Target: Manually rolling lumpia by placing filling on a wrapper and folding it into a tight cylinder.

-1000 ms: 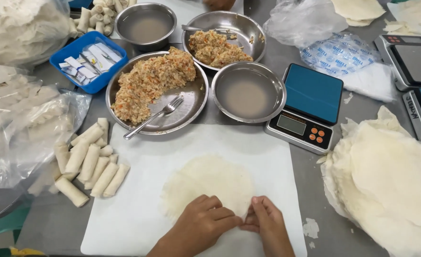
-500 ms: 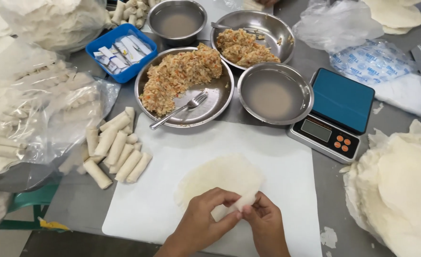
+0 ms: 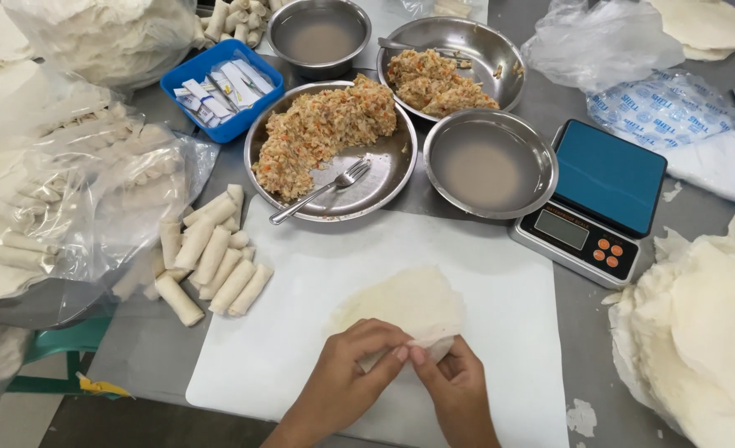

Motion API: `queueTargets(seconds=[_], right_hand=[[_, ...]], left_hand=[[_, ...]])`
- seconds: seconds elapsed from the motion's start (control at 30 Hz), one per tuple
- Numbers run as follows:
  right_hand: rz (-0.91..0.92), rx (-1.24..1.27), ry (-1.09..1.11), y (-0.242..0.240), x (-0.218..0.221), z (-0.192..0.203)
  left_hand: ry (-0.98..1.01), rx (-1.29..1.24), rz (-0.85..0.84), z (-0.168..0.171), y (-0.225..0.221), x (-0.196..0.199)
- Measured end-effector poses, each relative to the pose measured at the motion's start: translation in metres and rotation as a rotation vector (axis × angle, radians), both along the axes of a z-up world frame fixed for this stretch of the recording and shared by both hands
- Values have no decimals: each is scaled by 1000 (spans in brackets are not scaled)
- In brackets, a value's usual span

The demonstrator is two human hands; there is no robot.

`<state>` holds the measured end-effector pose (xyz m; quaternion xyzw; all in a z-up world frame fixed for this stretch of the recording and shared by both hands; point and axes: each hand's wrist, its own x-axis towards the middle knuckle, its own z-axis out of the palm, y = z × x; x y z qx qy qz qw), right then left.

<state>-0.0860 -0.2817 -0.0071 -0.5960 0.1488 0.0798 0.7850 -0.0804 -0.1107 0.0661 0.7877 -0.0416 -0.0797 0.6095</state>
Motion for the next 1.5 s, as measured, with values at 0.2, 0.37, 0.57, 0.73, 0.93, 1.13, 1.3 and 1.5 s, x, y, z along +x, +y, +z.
queueTargets(seconds=[0.2,0.37,0.57,0.73,0.93,1.13,1.3,1.5], right_hand=[[1,-188,-146,-14,-6,-15],[-69,-226,-123,-18,-7,-15],[-271,-93,98,-2,8,-15],[-157,-374,-119,-18,3,-7],[-440,-244,-9,7,5,-3],[-137,-603,-344,-35,5,-14],[-392,-415,-139,-19,12,-4],[-172,-210,-216,-21,9,-9]], left_hand=[[-11,-63,220,-30,-9,3],[-319,151,158,-41,-5,12],[-280,181,146,-46,-34,9],[-568,270,61,-63,-11,25],[-472,184,356,-55,-45,20],[-739,297,16,-52,-8,31],[-556,111,287,-38,-25,21],[199,-92,43,-9,-27,22]])
